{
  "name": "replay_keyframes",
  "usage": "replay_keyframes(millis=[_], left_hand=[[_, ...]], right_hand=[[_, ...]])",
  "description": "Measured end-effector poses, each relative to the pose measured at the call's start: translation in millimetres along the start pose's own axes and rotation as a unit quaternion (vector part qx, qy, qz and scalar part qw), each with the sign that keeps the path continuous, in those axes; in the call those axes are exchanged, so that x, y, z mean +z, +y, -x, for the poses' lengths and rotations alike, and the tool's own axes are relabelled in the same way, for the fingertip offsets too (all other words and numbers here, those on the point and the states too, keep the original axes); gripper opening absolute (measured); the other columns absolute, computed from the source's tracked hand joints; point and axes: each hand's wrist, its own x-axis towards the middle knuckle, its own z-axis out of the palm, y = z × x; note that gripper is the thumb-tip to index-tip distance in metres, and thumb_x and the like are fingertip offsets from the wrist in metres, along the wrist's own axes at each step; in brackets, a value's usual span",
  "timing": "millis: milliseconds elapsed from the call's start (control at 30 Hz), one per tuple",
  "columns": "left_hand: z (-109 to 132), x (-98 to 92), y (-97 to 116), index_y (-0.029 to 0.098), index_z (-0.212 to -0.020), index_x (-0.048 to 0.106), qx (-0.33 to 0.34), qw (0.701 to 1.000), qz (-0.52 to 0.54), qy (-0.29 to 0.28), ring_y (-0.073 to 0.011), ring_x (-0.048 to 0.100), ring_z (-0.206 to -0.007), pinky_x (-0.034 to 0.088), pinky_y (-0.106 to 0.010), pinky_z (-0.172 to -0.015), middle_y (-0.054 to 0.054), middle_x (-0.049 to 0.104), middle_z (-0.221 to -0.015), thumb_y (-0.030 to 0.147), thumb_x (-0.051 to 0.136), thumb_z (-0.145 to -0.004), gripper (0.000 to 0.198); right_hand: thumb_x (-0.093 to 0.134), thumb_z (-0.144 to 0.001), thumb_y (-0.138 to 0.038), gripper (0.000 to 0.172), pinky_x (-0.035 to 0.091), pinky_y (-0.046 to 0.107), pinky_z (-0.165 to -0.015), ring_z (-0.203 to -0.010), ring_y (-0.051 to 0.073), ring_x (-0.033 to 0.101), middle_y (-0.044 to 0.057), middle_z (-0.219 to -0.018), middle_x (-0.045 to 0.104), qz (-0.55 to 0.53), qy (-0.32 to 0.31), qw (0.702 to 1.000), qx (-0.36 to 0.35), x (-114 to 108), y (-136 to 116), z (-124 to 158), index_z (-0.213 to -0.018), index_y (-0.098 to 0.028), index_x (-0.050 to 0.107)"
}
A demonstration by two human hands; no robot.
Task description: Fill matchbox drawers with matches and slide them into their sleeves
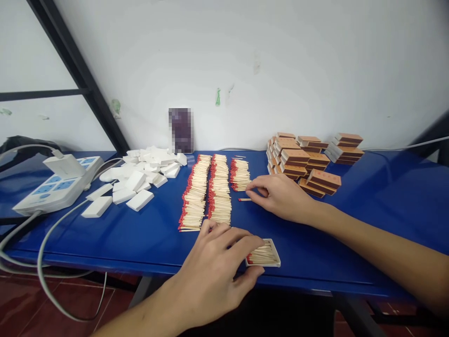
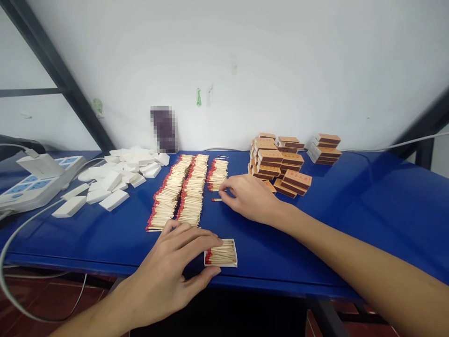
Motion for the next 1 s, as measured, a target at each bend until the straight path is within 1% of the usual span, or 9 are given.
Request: replay_keyframes(millis=[200, 333, 467, 633, 767, 1000], left_hand=[[0.9, 1.3, 0.3, 0.025, -0.115, 0.057, 0.001, 1.000, -0.004, 0.001, -0.0183, 0.060, -0.099, 0.032, -0.036, -0.096, 0.003, 0.068, -0.112, 0.022, 0.067, -0.091, 0.027], [0.9, 1.4, 1.2, 0.026, -0.116, 0.056, -0.001, 1.000, -0.002, -0.007, -0.0185, 0.060, -0.100, 0.032, -0.037, -0.098, 0.003, 0.068, -0.113, 0.022, 0.067, -0.091, 0.028], [0.2, 0.7, 1.4, 0.027, -0.118, 0.055, -0.007, 1.000, 0.005, -0.011, -0.0188, 0.060, -0.101, 0.032, -0.037, -0.099, 0.003, 0.068, -0.114, 0.021, 0.067, -0.091, 0.031], [0.3, 0.4, 0.2, 0.027, -0.119, 0.055, -0.007, 1.000, 0.003, -0.010, -0.0197, 0.061, -0.102, 0.031, -0.039, -0.100, 0.002, 0.068, -0.113, 0.022, 0.066, -0.091, 0.030], [0.8, 0.2, 0.1, 0.027, -0.118, 0.056, -0.010, 1.000, 0.003, -0.012, -0.0200, 0.061, -0.102, 0.031, -0.040, -0.099, 0.002, 0.068, -0.114, 0.022, 0.066, -0.092, 0.029], [1.2, 0.0, 1.3, 0.026, -0.118, 0.056, -0.007, 1.000, 0.005, -0.014, -0.0198, 0.061, -0.102, 0.032, -0.040, -0.100, 0.002, 0.068, -0.114, 0.021, 0.065, -0.092, 0.028]], right_hand=[[0.049, -0.092, -0.030, 0.030, 0.031, 0.027, -0.057, -0.057, 0.014, 0.051, 0.001, -0.064, 0.062, 0.014, -0.006, 1.000, -0.001, 4.7, 7.0, -0.7, -0.095, -0.020, 0.077], [0.048, -0.093, -0.029, 0.031, 0.030, 0.027, -0.056, -0.057, 0.014, 0.052, 0.001, -0.066, 0.064, 0.016, -0.027, 0.999, -0.007, 4.4, 5.6, -0.8, -0.097, -0.021, 0.078], [0.049, -0.092, -0.027, 0.030, 0.030, 0.026, -0.055, -0.056, 0.014, 0.052, 0.000, -0.063, 0.064, 0.017, -0.026, 1.000, -0.002, 3.2, 3.0, -1.1, -0.096, -0.021, 0.078], [0.048, -0.093, -0.026, 0.031, 0.032, 0.025, -0.057, -0.062, 0.014, 0.057, 0.001, -0.071, 0.070, 0.013, -0.027, 1.000, 0.007, 2.2, 0.8, -1.4, -0.100, -0.023, 0.078], [0.048, -0.093, -0.027, 0.032, 0.031, 0.025, -0.056, -0.058, 0.014, 0.055, 0.001, -0.068, 0.068, 0.012, -0.042, 0.999, 0.015, 0.8, 0.4, -0.9, -0.100, -0.022, 0.078], [0.048, -0.093, -0.027, 0.031, 0.032, 0.026, -0.057, -0.056, 0.014, 0.053, 0.000, -0.063, 0.063, -0.005, -0.033, 0.999, -0.003, 1.5, 2.7, -1.2, -0.098, -0.020, 0.077]])
